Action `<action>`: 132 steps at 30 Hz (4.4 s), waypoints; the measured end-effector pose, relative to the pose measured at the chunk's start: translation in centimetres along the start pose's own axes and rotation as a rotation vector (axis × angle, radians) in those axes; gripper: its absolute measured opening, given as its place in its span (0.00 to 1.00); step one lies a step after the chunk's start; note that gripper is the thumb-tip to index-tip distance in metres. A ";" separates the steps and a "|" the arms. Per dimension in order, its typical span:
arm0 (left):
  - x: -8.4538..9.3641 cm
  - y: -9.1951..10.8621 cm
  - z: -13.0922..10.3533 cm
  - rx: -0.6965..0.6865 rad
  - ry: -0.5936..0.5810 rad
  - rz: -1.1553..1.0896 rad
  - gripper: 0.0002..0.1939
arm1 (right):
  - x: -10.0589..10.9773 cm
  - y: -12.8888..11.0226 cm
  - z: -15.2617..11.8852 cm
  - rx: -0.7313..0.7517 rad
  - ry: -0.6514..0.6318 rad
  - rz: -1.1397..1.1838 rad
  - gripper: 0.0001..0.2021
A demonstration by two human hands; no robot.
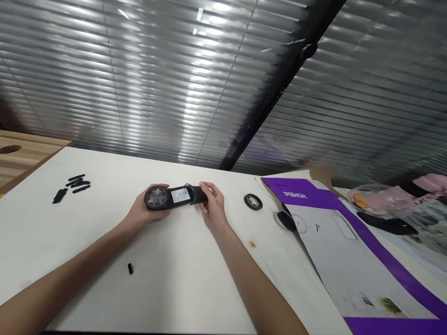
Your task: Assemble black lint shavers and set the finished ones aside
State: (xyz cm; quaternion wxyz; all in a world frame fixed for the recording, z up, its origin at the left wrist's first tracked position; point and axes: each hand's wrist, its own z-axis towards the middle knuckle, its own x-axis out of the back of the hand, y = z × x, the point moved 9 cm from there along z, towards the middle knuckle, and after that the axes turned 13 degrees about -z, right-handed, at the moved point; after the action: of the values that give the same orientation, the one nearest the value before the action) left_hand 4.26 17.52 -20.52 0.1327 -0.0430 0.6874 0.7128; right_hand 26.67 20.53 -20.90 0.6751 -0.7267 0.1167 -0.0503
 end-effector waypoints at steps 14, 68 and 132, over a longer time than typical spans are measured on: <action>0.4 -1.2 -0.1 0.156 0.085 -0.110 0.37 | -1.5 1.6 0.2 -0.180 -0.279 0.394 0.13; -1.7 -2.0 -0.6 0.354 -0.032 -1.048 0.31 | -1.1 1.4 0.1 -0.167 -0.224 0.233 0.12; -3.1 -0.9 -1.2 0.425 -0.166 -1.244 0.11 | -1.3 1.0 -0.7 -0.209 -0.192 0.130 0.15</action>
State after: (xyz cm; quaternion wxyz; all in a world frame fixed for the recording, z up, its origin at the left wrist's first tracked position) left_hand 7.28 15.92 -20.66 0.5777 -0.3498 0.6476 0.3529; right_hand 25.11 20.14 -21.75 0.6056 -0.7855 0.1028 0.0757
